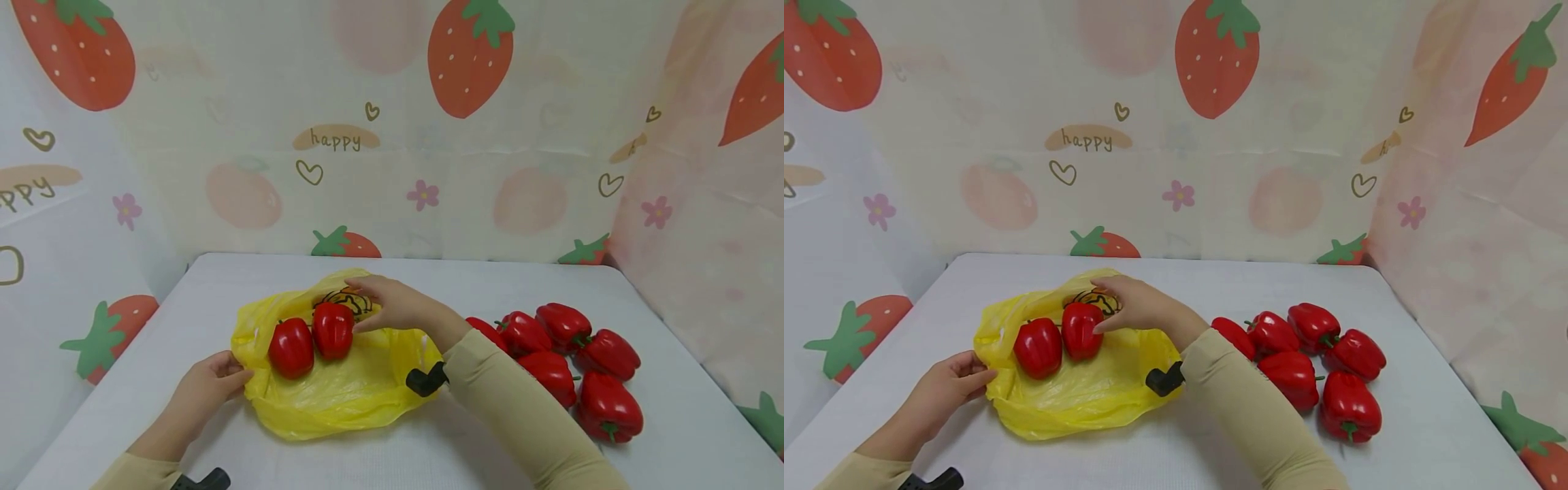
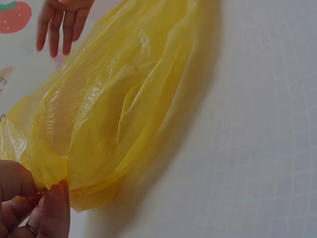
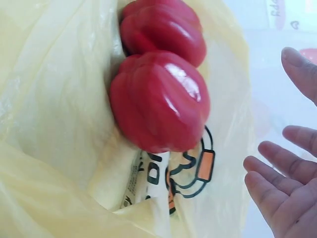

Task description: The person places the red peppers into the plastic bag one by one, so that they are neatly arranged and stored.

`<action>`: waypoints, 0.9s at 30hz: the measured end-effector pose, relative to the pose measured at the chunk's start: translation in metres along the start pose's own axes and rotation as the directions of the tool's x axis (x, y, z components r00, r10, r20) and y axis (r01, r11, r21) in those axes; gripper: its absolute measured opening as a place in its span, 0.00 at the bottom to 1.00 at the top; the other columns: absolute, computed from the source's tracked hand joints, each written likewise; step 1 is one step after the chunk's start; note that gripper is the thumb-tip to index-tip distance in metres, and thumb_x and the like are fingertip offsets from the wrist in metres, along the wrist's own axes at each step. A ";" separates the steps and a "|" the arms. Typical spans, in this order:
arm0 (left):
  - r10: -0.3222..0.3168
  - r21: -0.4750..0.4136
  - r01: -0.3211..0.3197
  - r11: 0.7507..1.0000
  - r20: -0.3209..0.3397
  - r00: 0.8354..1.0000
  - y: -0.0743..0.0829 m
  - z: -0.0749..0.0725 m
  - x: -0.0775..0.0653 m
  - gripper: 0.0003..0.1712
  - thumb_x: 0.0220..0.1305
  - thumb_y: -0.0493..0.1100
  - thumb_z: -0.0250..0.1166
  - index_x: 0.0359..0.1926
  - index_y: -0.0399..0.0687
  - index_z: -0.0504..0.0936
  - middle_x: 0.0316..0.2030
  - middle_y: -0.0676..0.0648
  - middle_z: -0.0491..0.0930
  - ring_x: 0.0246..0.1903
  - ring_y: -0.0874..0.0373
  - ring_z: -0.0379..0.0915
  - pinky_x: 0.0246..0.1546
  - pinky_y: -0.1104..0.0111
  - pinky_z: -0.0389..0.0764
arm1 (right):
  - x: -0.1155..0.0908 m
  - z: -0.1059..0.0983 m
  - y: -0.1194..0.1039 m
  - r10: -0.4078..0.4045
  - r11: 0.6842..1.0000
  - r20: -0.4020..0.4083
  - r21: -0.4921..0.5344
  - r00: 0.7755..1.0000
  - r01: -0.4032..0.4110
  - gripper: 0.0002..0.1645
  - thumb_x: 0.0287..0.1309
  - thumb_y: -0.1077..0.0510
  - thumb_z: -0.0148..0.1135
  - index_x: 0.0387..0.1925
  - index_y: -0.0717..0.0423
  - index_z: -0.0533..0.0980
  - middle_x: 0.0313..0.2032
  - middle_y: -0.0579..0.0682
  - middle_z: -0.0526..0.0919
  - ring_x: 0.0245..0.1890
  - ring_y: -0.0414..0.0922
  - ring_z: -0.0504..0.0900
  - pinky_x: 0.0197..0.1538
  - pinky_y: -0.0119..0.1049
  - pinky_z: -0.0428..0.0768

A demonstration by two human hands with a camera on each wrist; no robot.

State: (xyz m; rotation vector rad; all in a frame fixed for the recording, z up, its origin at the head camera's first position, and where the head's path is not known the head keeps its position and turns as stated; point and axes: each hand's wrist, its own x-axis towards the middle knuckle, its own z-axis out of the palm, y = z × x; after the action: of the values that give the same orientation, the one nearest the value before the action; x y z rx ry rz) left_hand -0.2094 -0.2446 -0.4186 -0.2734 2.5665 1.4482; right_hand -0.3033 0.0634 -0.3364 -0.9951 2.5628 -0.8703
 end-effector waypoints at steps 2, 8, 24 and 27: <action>-0.003 0.001 0.003 1.000 0.000 1.000 0.000 0.000 0.000 0.25 0.59 0.50 0.62 0.51 0.38 0.71 0.38 0.46 0.78 0.37 0.57 0.73 0.41 0.65 0.80 | -0.003 -0.003 0.000 -0.008 0.999 0.005 0.048 1.000 0.008 0.48 0.47 0.49 0.69 0.68 0.50 0.56 0.64 0.48 0.62 0.63 0.47 0.63 0.62 0.39 0.65; -0.003 -0.002 0.003 1.000 0.004 1.000 0.001 0.001 -0.001 0.25 0.59 0.49 0.62 0.51 0.38 0.71 0.37 0.46 0.78 0.37 0.57 0.73 0.41 0.65 0.80 | -0.013 -0.013 0.000 -0.059 0.986 -0.003 0.159 0.998 0.058 0.47 0.48 0.55 0.68 0.67 0.52 0.56 0.64 0.51 0.62 0.64 0.46 0.61 0.64 0.38 0.62; 0.042 -0.020 -0.042 0.999 0.001 0.999 0.001 0.001 -0.002 0.21 0.61 0.47 0.61 0.50 0.37 0.72 0.37 0.46 0.77 0.36 0.57 0.73 0.40 0.68 0.80 | -0.050 -0.040 0.010 -0.009 0.991 -0.047 0.135 0.999 0.015 0.44 0.48 0.52 0.68 0.66 0.47 0.59 0.63 0.49 0.63 0.63 0.43 0.63 0.63 0.40 0.63; 0.045 -0.027 -0.045 0.999 0.001 0.999 -0.001 0.001 -0.002 0.22 0.60 0.47 0.61 0.50 0.37 0.72 0.37 0.46 0.78 0.36 0.57 0.73 0.40 0.68 0.80 | -0.060 -0.044 0.014 0.031 0.991 -0.059 0.133 0.998 -0.022 0.44 0.48 0.51 0.68 0.66 0.45 0.59 0.63 0.47 0.64 0.63 0.44 0.63 0.62 0.40 0.65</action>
State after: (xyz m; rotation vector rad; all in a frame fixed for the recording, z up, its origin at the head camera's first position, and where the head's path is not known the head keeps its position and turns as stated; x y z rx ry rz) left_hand -0.2073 -0.2442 -0.4193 -0.2198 2.5699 1.4985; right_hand -0.2856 0.1315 -0.3090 -0.9071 2.5238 -1.0638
